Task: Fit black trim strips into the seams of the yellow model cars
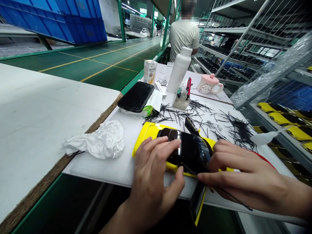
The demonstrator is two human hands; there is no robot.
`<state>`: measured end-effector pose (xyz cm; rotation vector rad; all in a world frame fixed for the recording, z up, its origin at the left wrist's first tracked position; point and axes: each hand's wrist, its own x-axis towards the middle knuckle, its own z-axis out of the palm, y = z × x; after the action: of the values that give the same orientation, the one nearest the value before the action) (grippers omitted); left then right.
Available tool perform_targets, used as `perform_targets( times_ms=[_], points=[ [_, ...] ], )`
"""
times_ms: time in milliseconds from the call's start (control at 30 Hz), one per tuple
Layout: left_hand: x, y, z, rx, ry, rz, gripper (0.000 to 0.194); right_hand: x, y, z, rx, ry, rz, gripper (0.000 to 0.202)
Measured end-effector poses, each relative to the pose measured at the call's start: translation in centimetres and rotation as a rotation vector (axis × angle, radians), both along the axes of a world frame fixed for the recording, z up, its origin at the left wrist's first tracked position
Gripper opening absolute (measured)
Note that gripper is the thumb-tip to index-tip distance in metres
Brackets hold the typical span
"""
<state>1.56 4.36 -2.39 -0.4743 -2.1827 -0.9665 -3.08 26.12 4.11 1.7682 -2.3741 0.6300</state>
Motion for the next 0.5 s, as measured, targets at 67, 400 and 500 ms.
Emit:
perform_targets(
  times_ms=[67,400,500],
  points=[
    [0.1,0.1,0.1,-0.018,0.001,0.018,0.044,-0.5,0.0,0.3,0.083,-0.046,0.074,0.019],
    [-0.1,0.5,0.2,-0.096,0.003,0.088,0.040,-1.8,-0.7,0.5,0.385,-0.040,0.022,0.024],
    [-0.2,0.5,0.2,-0.104,-0.004,0.096,0.040,-1.6,-1.2,0.8,0.456,0.066,0.029,0.020]
  ],
)
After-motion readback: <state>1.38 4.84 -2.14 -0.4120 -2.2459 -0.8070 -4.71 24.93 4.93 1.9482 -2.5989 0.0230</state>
